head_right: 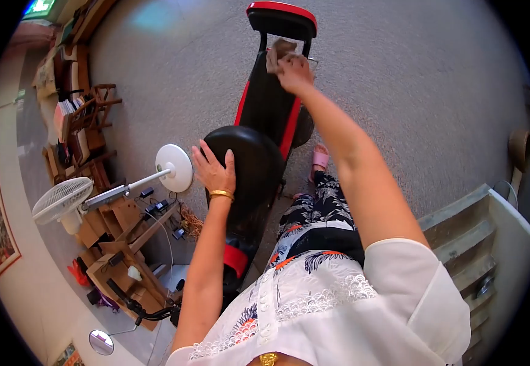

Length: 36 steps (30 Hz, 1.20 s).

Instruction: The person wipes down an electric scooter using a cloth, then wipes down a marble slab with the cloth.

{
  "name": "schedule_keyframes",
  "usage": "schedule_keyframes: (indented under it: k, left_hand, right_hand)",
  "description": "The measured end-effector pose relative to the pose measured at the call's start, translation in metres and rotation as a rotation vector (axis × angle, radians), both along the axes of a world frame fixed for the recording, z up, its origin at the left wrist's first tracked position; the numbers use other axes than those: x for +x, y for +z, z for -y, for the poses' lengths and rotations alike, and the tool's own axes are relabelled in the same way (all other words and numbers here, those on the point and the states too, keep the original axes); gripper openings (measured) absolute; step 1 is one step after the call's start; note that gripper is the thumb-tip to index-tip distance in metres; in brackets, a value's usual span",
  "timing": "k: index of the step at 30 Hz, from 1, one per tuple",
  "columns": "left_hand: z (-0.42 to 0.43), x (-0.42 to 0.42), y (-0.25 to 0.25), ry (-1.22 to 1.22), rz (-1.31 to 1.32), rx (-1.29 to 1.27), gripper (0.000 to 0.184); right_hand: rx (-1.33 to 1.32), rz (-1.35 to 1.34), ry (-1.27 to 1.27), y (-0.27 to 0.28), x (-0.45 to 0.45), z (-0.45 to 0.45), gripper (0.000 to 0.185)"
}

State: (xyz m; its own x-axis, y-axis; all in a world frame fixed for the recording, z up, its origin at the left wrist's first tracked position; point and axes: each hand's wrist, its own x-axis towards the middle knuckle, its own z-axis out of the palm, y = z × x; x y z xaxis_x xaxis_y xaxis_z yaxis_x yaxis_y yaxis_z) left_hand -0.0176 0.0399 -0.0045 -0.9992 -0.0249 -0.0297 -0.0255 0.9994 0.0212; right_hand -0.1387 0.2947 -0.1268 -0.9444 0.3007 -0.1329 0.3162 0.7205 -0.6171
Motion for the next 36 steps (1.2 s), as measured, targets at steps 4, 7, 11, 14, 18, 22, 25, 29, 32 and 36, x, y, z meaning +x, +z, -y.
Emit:
schedule_keyframes:
  k: [4,7,11,14,18,22,25,29,32,36]
  left_hand:
    - [0.003,0.004,-0.003,-0.063,-0.112,0.069,0.073]
    - [0.004,0.005,-0.002,-0.060,-0.129,0.058,0.067]
    - [0.002,0.007,0.001,-0.065,-0.146,0.103,0.061]
    - [-0.001,0.009,0.002,-0.048,-0.139,0.096,0.060]
    - [-0.001,0.008,0.000,-0.048,-0.137,0.098,0.061]
    - [-0.001,0.008,0.001,-0.052,-0.134,0.090,0.061]
    - [-0.001,0.008,0.001,-0.058,-0.137,0.107,0.060]
    - [-0.003,0.008,0.005,-0.054,-0.139,0.126,0.060]
    - [-0.002,0.009,0.006,-0.065,-0.142,0.125,0.060]
    - [-0.002,0.008,0.003,-0.061,-0.133,0.130,0.059]
  right_hand:
    - [0.295,-0.122,0.314,0.000,0.047,0.052,0.031]
    - [0.348,-0.431,0.725,-0.015,0.087,0.074,0.023]
    - [0.308,-0.609,1.015,-0.014,0.067,0.056,0.018]
    - [0.464,-0.504,0.712,-0.007,0.009,0.030,0.021]
    - [0.488,-0.478,0.372,-0.010,-0.057,-0.001,0.023]
    - [0.313,-0.244,0.331,-0.018,-0.065,0.017,0.021]
    - [0.652,-0.437,0.503,-0.012,-0.043,0.044,0.020]
    - [0.331,-0.527,0.938,-0.028,-0.001,0.098,0.013]
    - [0.023,-0.514,1.241,-0.031,0.020,0.118,0.014]
    - [0.129,-0.616,1.267,-0.025,0.005,0.091,0.013]
